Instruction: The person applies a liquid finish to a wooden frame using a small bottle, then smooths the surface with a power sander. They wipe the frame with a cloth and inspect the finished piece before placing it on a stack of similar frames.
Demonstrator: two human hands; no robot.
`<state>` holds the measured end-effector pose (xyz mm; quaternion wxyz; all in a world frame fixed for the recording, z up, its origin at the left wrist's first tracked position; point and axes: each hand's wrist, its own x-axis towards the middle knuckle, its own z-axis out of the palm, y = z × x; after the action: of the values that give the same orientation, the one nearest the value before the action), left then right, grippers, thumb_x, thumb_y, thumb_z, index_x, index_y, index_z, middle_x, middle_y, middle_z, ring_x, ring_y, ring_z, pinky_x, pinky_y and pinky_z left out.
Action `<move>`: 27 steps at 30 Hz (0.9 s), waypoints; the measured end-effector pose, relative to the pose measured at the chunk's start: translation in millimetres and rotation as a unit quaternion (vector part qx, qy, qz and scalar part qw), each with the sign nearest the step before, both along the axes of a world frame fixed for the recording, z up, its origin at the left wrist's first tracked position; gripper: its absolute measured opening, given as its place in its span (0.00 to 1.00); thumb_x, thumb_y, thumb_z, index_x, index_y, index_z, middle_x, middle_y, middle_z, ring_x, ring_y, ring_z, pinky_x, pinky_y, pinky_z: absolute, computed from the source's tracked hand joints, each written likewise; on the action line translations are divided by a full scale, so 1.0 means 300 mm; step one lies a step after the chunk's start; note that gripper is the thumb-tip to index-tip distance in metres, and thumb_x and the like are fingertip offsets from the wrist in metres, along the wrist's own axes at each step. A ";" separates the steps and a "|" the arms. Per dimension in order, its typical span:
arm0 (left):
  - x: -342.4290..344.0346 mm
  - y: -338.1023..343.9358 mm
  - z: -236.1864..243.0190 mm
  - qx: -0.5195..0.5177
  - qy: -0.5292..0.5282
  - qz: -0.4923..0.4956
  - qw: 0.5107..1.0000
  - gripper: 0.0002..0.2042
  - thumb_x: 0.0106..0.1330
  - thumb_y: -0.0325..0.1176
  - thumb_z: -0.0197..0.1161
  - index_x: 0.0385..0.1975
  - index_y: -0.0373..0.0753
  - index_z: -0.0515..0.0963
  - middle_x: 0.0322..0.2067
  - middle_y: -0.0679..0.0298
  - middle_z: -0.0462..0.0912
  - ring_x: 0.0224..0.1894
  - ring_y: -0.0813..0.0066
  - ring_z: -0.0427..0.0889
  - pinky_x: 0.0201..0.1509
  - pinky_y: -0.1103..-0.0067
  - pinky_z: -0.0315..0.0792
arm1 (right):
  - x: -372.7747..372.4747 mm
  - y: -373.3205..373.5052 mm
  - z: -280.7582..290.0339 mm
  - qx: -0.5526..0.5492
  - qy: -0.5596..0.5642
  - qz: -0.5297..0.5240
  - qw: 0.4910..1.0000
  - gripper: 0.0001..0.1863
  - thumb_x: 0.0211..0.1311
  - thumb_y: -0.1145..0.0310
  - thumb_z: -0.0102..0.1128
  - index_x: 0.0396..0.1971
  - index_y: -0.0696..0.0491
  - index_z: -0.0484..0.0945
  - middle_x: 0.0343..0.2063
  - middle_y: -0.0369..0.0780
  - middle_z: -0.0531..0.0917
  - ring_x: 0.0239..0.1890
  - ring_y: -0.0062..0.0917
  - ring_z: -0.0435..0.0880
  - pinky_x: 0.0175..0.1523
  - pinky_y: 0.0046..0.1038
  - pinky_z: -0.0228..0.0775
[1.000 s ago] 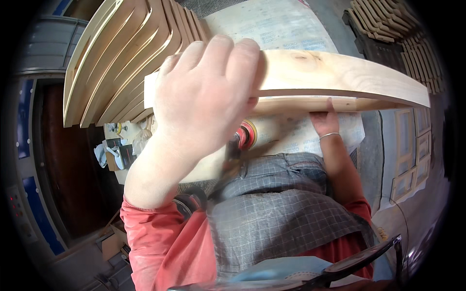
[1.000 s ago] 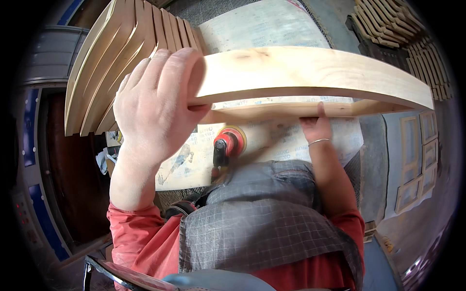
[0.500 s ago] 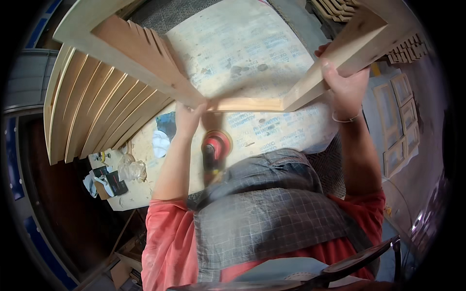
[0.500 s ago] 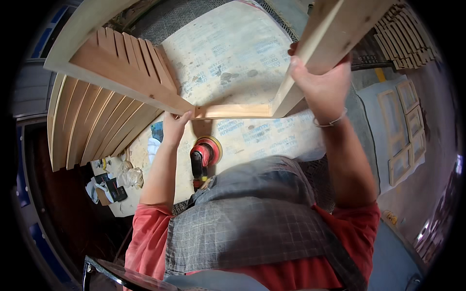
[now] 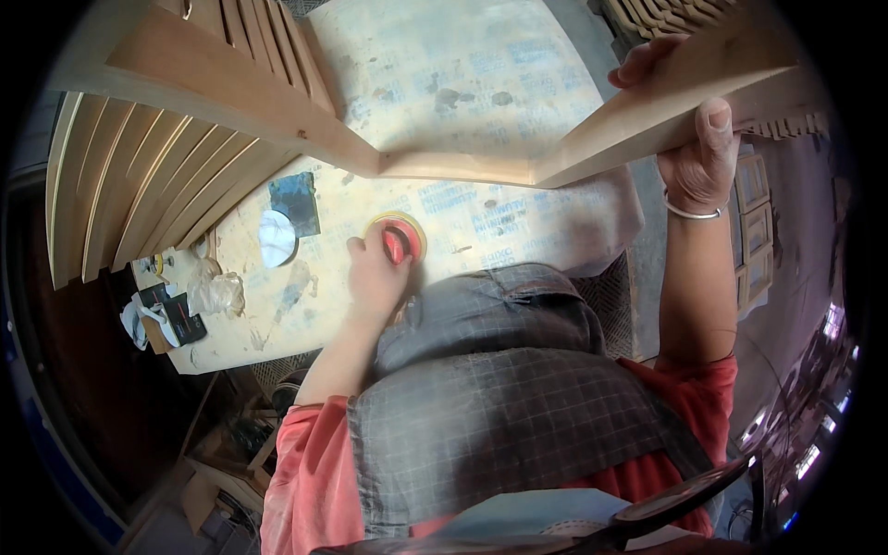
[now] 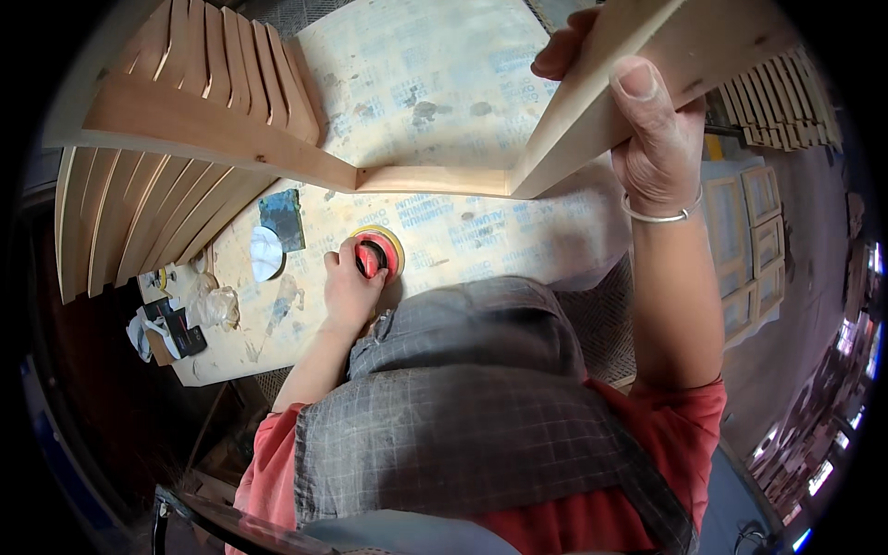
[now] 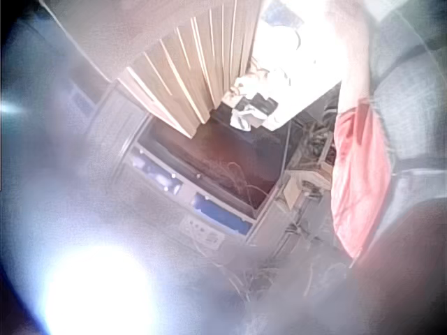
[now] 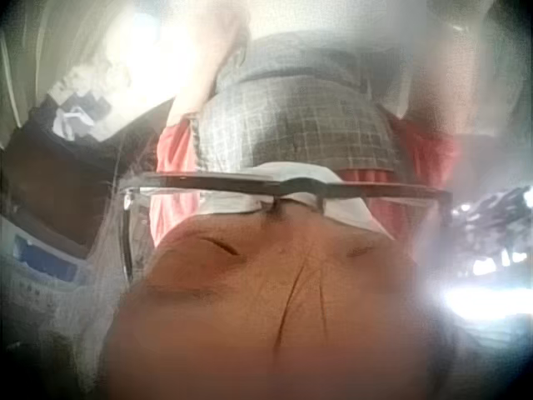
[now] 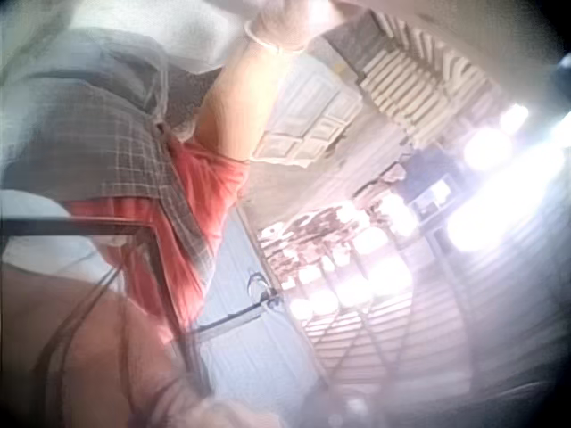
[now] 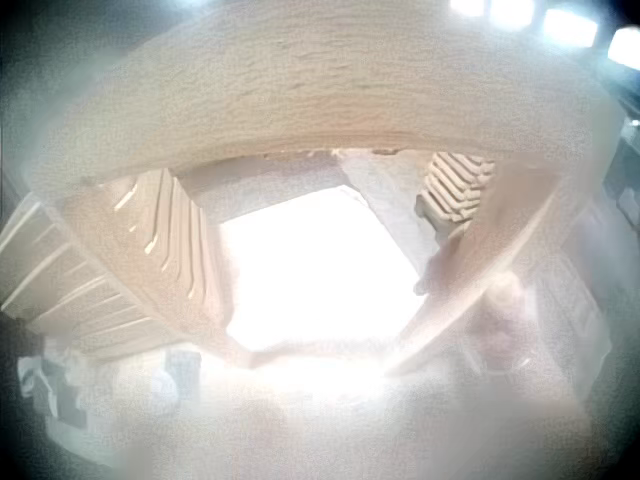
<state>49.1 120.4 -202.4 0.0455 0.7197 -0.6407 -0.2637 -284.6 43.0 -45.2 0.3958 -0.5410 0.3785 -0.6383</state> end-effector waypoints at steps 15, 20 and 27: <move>-0.488 -0.310 0.102 -0.019 0.007 -0.324 0.946 0.17 0.59 0.31 0.61 0.48 0.38 0.70 0.44 0.43 0.70 0.40 0.47 0.80 0.44 0.63 0.78 | 0.014 0.006 -0.059 -0.069 -0.042 0.078 0.994 0.38 0.54 0.39 0.55 0.50 0.61 0.71 0.30 0.41 0.73 0.33 0.25 0.70 0.43 0.28 0.63; -0.539 -0.382 -0.006 -0.063 0.009 -0.319 0.946 0.13 0.59 0.31 0.60 0.44 0.39 0.72 0.43 0.46 0.71 0.38 0.50 0.80 0.42 0.66 0.77 | 0.010 0.008 -0.041 -0.097 -0.046 0.106 0.989 0.41 0.52 0.37 0.59 0.50 0.61 0.70 0.30 0.41 0.73 0.33 0.25 0.70 0.42 0.28 0.64; -0.517 -0.312 0.034 -0.082 0.019 -0.315 0.945 0.16 0.55 0.30 0.62 0.44 0.38 0.71 0.42 0.45 0.71 0.38 0.49 0.80 0.41 0.64 0.76 | -0.003 -0.023 -0.085 -0.113 -0.058 0.080 0.989 0.41 0.53 0.37 0.60 0.48 0.64 0.71 0.28 0.41 0.74 0.32 0.26 0.72 0.40 0.28 0.65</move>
<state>-106.1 26.9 -192.1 0.0308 0.4701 -0.8529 -0.2250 -285.5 36.0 -70.9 0.4029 -0.5729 0.2356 -0.6738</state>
